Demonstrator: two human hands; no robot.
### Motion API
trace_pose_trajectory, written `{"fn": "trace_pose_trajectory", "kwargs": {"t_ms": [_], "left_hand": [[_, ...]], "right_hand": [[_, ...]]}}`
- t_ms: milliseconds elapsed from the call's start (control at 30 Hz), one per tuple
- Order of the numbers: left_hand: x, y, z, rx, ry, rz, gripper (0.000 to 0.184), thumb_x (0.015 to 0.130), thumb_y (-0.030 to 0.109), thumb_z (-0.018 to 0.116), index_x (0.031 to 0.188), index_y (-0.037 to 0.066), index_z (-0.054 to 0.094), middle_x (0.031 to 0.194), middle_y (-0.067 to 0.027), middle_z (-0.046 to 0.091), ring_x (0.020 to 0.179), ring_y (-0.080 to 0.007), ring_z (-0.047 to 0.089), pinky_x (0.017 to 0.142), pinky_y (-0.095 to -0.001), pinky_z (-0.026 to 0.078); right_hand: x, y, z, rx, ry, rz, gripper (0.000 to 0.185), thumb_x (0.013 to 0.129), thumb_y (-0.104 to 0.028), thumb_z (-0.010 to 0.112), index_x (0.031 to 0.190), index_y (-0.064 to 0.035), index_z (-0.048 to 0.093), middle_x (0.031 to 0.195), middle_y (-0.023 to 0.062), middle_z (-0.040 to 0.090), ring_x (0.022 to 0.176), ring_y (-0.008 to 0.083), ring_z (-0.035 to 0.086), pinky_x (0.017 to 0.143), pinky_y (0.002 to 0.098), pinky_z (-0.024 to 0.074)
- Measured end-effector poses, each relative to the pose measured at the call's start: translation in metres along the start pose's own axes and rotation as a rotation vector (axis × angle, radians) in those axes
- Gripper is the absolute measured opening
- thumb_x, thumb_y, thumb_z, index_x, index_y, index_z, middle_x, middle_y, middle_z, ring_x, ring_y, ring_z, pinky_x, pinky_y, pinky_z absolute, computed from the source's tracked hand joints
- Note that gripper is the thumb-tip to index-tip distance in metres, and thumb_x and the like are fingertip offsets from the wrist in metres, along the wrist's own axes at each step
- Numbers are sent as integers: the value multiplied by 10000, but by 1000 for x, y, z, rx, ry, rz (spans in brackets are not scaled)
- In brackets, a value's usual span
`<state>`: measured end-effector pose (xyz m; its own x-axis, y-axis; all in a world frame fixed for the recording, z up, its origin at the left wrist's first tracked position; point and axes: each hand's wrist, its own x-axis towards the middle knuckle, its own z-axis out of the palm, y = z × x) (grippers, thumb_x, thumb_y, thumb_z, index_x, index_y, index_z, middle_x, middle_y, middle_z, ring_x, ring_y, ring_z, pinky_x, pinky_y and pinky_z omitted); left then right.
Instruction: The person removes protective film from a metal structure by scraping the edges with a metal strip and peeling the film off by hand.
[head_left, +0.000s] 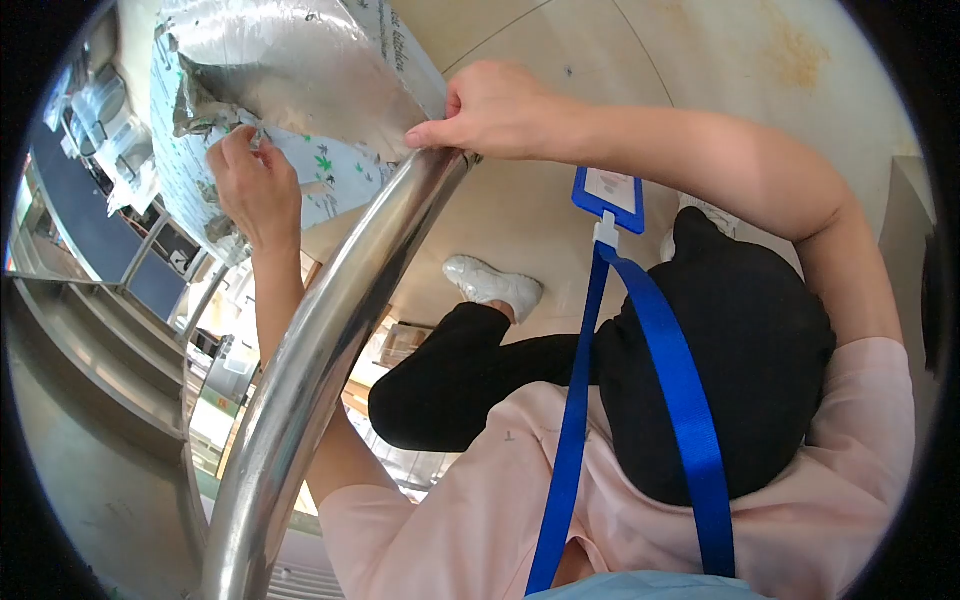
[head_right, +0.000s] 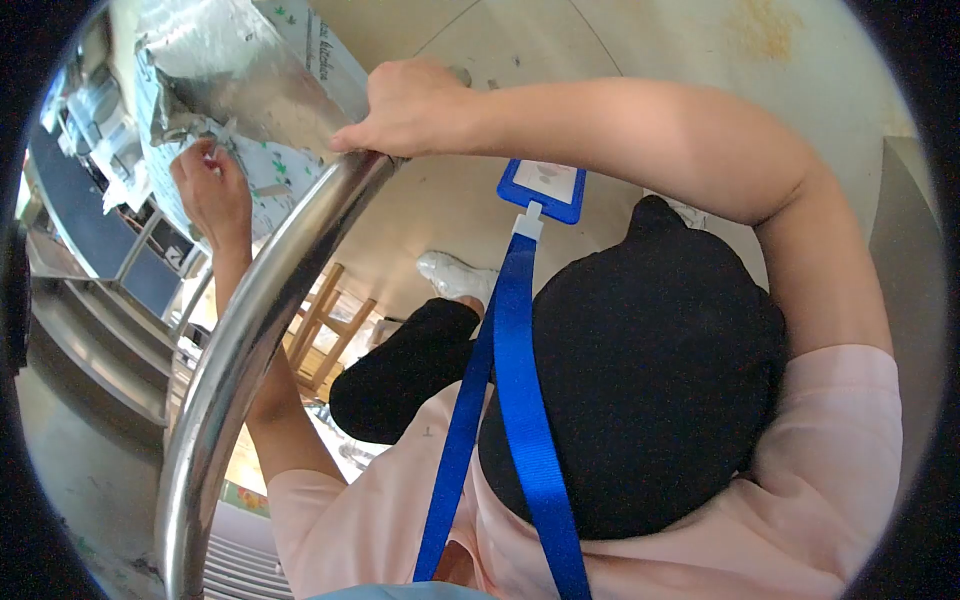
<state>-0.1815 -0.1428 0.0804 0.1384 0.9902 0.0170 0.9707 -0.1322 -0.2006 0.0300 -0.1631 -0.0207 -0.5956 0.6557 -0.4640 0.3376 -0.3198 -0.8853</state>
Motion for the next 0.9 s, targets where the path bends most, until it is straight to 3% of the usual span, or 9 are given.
{"fn": "trace_pose_trajectory", "kwargs": {"t_ms": [100,200,300,400,600,700,900], "left_hand": [[2,9,-2,-30,-126,-12,109,738,109,573,677,19,572,796,-115,511,670,-246,520,595,-333,427],[3,12,-7,186,-53,164,92,733,112,585,690,32,574,781,-103,513,668,-247,522,592,-335,429],[2,5,-5,206,63,224,96,741,137,584,700,50,587,804,-93,519,715,-249,530,604,-342,431],[0,12,-7,-5,22,75,80,746,128,574,734,53,597,817,-96,519,786,-253,526,625,-351,430],[7,4,-6,164,20,325,104,748,94,564,848,66,572,844,-105,531,719,-267,542,602,-347,433],[5,6,-4,71,-54,157,83,753,96,564,827,58,555,799,-99,541,657,-255,546,566,-345,429],[8,29,-13,-109,-38,278,60,749,84,581,781,44,549,735,-82,546,583,-205,542,510,-311,422]], "right_hand": [[7,-1,0,13,-32,23,317,633,-283,589,664,33,583,596,155,562,562,247,553,540,331,441],[4,-6,-6,68,-50,16,252,637,-200,544,682,46,576,582,142,557,528,226,543,521,325,438],[2,-3,-8,171,-77,14,209,648,-151,535,705,45,574,583,126,553,525,194,538,508,303,433],[4,14,-7,318,-111,102,177,674,-120,525,722,42,578,590,111,548,540,168,535,508,281,428],[-13,20,-2,175,83,-249,210,719,-164,557,763,40,588,633,114,579,574,187,556,555,288,442],[-15,15,0,104,100,-294,214,710,-164,566,786,34,591,664,131,589,600,213,567,576,297,449],[-9,14,3,3,159,-359,158,684,-132,541,712,21,566,646,148,562,586,240,553,554,316,436]]}}
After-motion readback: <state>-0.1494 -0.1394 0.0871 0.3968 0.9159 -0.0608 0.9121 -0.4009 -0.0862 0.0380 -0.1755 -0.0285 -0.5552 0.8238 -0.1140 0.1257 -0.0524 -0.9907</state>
